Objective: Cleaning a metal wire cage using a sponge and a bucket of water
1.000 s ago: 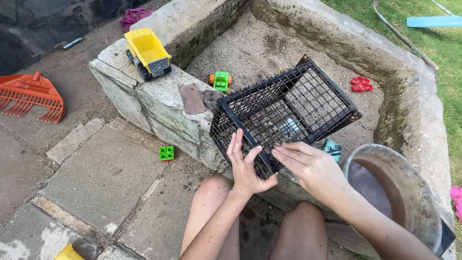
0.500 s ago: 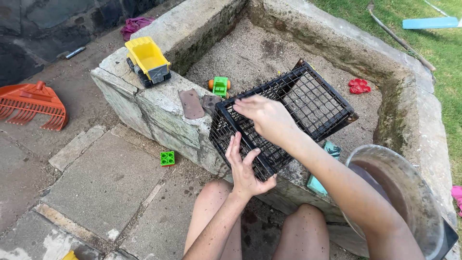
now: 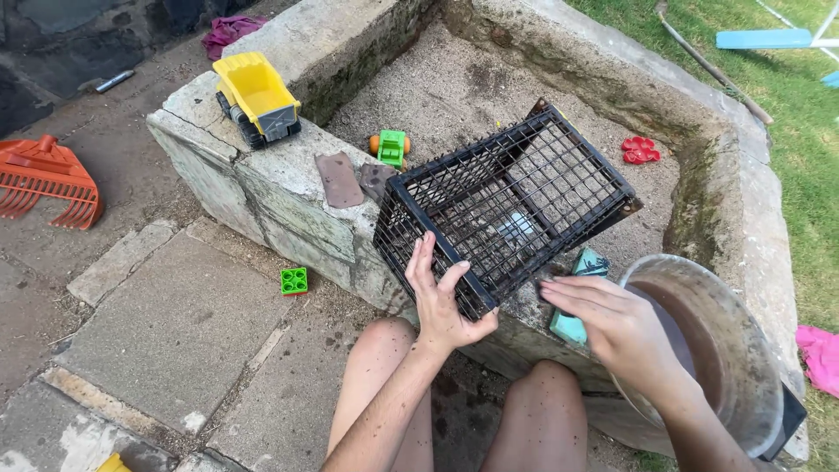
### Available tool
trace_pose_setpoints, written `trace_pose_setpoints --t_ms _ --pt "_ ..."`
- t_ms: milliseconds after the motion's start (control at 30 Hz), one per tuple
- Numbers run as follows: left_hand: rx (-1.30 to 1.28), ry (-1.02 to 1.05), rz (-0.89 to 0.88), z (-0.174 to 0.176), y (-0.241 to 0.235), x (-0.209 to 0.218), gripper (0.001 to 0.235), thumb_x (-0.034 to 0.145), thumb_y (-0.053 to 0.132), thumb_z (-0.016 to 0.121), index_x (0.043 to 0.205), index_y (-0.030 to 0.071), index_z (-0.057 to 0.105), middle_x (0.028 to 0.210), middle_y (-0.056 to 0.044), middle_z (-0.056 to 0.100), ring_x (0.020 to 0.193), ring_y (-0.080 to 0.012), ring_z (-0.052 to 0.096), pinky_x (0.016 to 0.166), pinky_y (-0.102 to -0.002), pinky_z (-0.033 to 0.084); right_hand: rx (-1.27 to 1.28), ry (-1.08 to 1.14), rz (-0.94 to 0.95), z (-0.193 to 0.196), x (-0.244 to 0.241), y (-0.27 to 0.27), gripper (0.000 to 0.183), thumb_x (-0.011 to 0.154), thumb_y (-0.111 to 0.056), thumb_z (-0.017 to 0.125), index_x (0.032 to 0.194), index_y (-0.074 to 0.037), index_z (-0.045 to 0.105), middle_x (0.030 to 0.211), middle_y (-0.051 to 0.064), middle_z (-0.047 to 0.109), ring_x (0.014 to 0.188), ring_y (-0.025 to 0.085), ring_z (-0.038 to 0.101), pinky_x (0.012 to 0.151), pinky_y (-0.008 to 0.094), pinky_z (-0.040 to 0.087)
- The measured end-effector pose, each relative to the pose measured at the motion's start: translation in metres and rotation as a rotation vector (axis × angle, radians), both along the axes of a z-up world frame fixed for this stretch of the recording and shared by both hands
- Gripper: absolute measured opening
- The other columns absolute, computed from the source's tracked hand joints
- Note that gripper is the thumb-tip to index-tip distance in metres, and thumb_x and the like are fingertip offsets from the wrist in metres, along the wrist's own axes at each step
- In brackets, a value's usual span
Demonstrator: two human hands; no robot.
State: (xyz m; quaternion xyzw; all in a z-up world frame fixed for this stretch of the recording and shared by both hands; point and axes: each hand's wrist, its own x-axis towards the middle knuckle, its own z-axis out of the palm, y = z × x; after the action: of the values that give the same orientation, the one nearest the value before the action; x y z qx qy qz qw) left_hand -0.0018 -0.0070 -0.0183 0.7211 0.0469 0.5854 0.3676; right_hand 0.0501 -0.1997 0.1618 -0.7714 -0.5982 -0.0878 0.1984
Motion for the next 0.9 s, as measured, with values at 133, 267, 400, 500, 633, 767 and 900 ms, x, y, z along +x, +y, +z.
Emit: trace_pose_setpoints --t_ms 133,267,400,500,633,767,900 --pt "0.010 -0.011 -0.008 0.000 0.001 -0.001 0.063 0.086 0.056 0.061 0.135 0.019 0.048 0.162 -0.022 0.024 0.152 -0.0486 0.032 0.122 -0.066 0.030 0.171 0.271 -0.247 -0.023 -0.017 -0.064 0.035 0.093 0.009 0.050 0.116 -0.005 0.073 0.121 0.009 0.075 0.113 0.023 0.073 0.106 0.035 0.056" --pt "0.006 0.048 -0.052 0.001 0.005 -0.010 0.070 0.087 0.056 0.066 0.144 0.022 0.043 0.164 -0.021 0.023 0.154 -0.0496 0.027 0.123 -0.069 0.029 0.572 0.851 -0.961 -0.068 -0.033 -0.125 0.045 0.093 0.009 0.053 0.136 -0.001 0.062 0.128 0.018 0.067 0.118 0.018 0.060 0.104 0.030 0.047" --pt "0.178 0.143 -0.079 -0.002 0.030 -0.029 0.078 0.096 0.069 0.052 0.159 0.028 0.031 0.170 -0.012 0.017 0.158 -0.0355 0.022 0.128 -0.066 0.030 0.789 0.932 -1.256 -0.139 -0.024 -0.230 0.051 0.096 0.000 0.060 0.145 -0.014 0.059 0.129 0.011 0.065 0.102 0.011 0.060 0.085 0.025 0.050" --pt "0.250 0.388 0.141 -0.036 0.066 -0.066 0.070 0.097 0.058 0.056 0.155 0.022 0.037 0.167 -0.013 0.023 0.155 -0.0309 0.023 0.128 -0.056 0.026 0.925 0.971 -1.214 -0.167 -0.011 -0.294 0.059 0.091 -0.007 0.064 0.149 -0.017 0.057 0.131 0.004 0.065 0.096 0.008 0.065 0.079 0.019 0.056" --pt "0.341 0.879 0.441 -0.076 0.131 -0.104 0.043 0.096 0.043 0.064 0.133 0.021 0.065 0.121 -0.003 0.074 0.132 -0.0246 0.056 0.111 -0.046 0.034 0.842 0.860 -1.240 -0.153 -0.001 -0.305 0.062 0.092 -0.008 0.064 0.152 -0.015 0.052 0.141 0.005 0.061 0.106 0.007 0.060 0.084 0.021 0.051" --pt "0.516 1.922 0.388 -0.083 0.169 -0.120 0.040 0.102 0.023 0.054 0.140 0.030 0.045 0.109 -0.008 0.029 0.100 -0.0329 0.027 0.121 -0.062 0.014 0.395 0.684 -1.244 -0.102 0.002 -0.265 0.056 0.098 -0.002 0.059 0.153 0.001 0.046 0.141 0.019 0.057 0.125 0.024 0.055 0.106 0.040 0.042" --pt "0.870 2.262 0.421 -0.084 0.185 -0.116 0.084 0.097 0.067 0.034 0.163 0.022 0.007 0.172 -0.012 -0.005 0.156 -0.0408 -0.012 0.118 -0.070 -0.002 -0.550 0.467 -1.489 -0.108 0.035 -0.275 0.063 0.092 -0.049 0.061 0.151 -0.028 0.058 0.131 0.016 0.074 0.122 0.046 0.066 0.102 0.056 0.051"
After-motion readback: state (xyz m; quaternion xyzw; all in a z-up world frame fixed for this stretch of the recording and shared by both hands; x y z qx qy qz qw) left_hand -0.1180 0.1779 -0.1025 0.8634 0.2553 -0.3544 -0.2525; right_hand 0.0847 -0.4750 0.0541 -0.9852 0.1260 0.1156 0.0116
